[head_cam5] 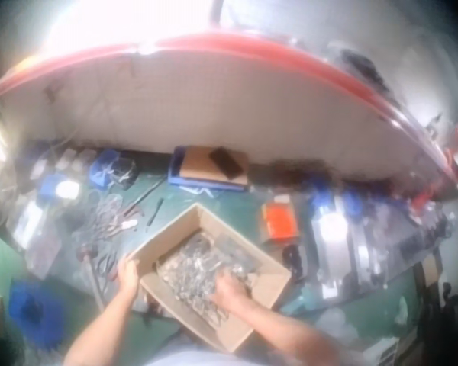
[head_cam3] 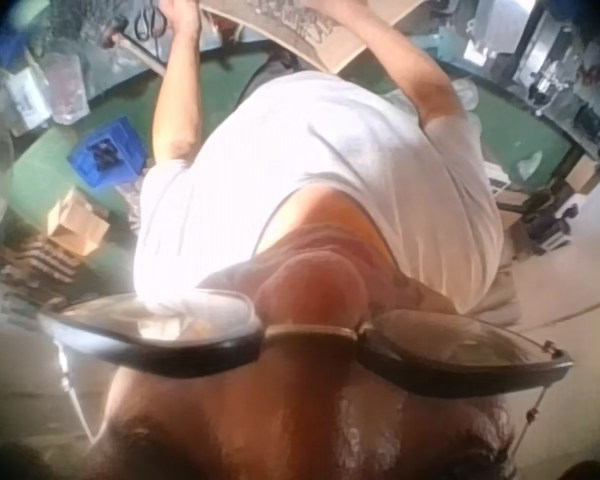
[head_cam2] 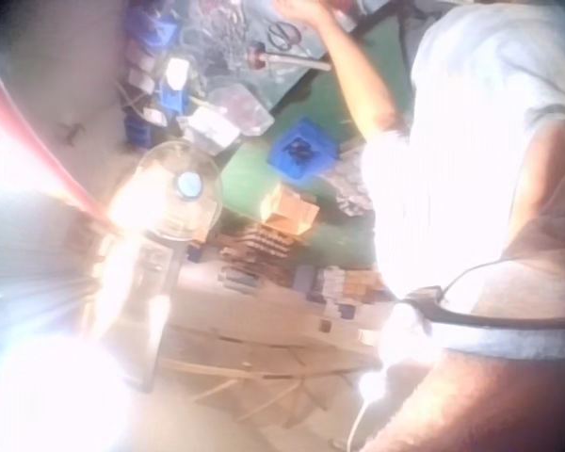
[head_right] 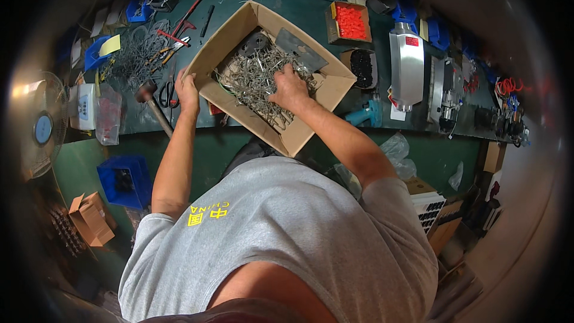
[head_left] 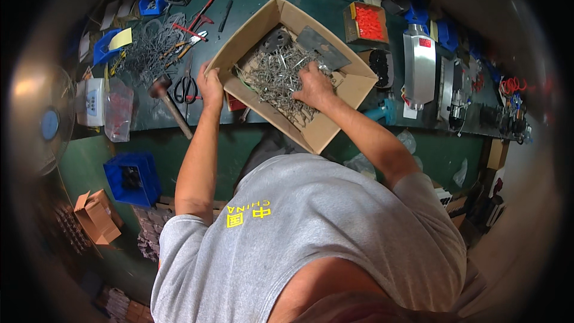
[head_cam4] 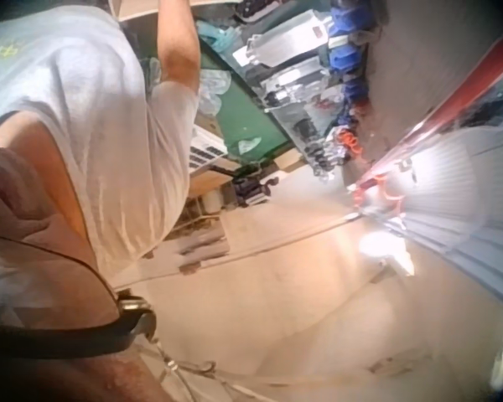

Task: The person assembles an electronic device on a workbench. They retrieve screws from a box, attach a black plastic component to a metal heatsink, and use a power drill to fasten a silver metal casing onto the assembly.

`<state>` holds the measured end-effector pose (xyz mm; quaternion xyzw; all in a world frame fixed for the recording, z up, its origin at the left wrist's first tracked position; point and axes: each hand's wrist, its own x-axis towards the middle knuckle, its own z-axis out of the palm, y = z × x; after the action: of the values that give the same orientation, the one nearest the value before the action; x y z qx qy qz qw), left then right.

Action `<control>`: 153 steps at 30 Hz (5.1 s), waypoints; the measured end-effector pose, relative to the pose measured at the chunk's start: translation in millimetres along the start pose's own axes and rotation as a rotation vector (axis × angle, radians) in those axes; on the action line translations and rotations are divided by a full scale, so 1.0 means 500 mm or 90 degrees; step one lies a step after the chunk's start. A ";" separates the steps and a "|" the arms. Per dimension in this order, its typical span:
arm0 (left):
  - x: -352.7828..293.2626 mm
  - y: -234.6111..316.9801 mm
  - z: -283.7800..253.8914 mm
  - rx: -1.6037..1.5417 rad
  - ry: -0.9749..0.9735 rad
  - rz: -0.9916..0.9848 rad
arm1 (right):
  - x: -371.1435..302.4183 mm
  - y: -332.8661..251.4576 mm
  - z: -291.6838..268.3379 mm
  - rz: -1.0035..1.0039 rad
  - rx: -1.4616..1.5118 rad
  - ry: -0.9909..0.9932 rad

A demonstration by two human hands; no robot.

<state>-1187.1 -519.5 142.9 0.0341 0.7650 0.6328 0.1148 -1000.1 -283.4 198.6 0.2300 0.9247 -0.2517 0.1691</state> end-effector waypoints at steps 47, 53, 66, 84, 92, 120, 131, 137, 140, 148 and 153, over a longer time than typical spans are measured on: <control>-0.006 0.015 0.005 -0.018 0.004 0.004 | 0.179 -0.121 0.017 -0.035 -0.250 -0.097; 0.000 -0.001 -0.003 -0.007 0.000 0.009 | 0.160 -0.130 0.016 -0.021 -0.188 -0.023; 0.076 0.187 0.038 0.682 -0.294 0.144 | 0.192 -0.112 0.006 0.028 -0.211 -0.057; 0.069 0.167 0.054 0.712 -0.208 0.144 | 0.193 -0.114 -0.006 0.085 -0.180 -0.118; 0.077 0.142 0.046 0.680 -0.202 0.162 | 0.102 -0.092 -0.056 -0.009 -0.039 0.024; 0.064 0.146 0.034 0.690 -0.210 0.156 | 0.017 0.005 -0.130 -0.107 0.300 0.271; 0.074 0.149 0.047 0.692 -0.217 0.140 | 0.057 -0.036 -0.076 -0.135 0.103 0.141; 0.068 0.182 0.053 0.715 -0.240 0.108 | 0.047 0.005 -0.089 -0.168 0.091 0.123; 0.058 0.163 0.043 0.622 -0.178 0.254 | 0.015 0.014 -0.101 -0.144 0.190 0.103; 0.039 0.155 0.088 0.619 -0.463 0.525 | -0.017 0.035 -0.077 -0.140 0.219 0.207; 0.103 0.093 0.183 0.827 -0.618 0.149 | -0.018 0.037 -0.074 -0.114 0.226 0.198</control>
<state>-1221.4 -412.2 165.8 0.4436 0.8357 -0.0135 0.3236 -990.1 -252.2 225.4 0.2090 0.8976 -0.3859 -0.0410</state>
